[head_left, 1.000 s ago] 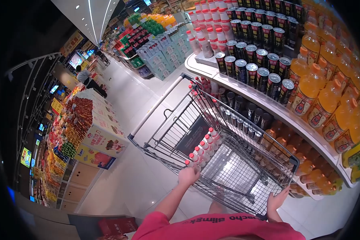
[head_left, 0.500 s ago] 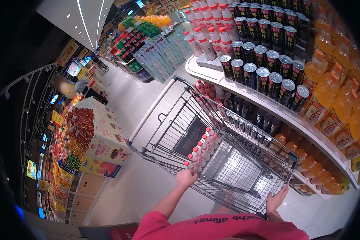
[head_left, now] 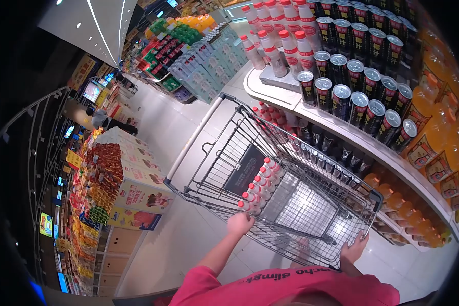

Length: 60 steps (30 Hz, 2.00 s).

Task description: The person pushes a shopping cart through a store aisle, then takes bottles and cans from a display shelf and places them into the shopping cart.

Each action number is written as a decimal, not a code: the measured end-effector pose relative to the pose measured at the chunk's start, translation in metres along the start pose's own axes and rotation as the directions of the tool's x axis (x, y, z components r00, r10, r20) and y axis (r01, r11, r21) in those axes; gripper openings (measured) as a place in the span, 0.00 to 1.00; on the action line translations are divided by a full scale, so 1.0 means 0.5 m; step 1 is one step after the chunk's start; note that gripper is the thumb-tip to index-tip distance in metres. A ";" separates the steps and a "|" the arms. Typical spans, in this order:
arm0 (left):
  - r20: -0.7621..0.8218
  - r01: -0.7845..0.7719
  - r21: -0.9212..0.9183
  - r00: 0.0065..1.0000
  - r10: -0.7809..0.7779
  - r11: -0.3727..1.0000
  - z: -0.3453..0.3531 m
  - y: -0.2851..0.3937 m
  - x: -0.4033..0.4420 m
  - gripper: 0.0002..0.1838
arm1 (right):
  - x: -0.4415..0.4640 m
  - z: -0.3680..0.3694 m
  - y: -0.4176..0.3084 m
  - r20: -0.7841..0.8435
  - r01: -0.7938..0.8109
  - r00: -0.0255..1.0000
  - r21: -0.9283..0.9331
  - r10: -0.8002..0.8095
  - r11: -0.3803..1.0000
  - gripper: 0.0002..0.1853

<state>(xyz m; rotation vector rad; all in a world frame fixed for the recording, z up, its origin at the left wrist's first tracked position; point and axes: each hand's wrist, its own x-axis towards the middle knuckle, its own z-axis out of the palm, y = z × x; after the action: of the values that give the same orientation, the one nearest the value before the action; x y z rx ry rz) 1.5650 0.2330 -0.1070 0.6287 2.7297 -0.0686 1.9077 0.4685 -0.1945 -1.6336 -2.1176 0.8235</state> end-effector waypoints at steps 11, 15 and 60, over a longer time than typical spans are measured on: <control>-0.212 0.013 -0.003 0.977 -0.013 1.000 -0.010 -0.075 0.070 0.13 | -0.046 0.026 -0.092 0.182 0.078 0.978 0.118 -0.099 0.990 0.29; -0.341 -0.162 -0.093 0.932 0.121 0.982 0.128 0.077 -0.055 0.08 | -0.029 -0.022 -0.048 0.441 0.207 0.863 0.137 -0.247 0.969 0.37; 0.213 -0.389 0.198 0.913 0.348 0.900 0.206 0.283 -0.262 0.33 | 0.185 0.015 -0.061 0.490 0.955 0.179 0.123 -0.853 0.271 0.30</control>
<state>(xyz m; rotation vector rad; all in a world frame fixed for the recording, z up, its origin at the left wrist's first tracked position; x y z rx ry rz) 1.7693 0.2936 -0.1559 1.1449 2.4069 -0.3430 1.8540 0.5502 -0.1883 0.1720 -2.9626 0.5367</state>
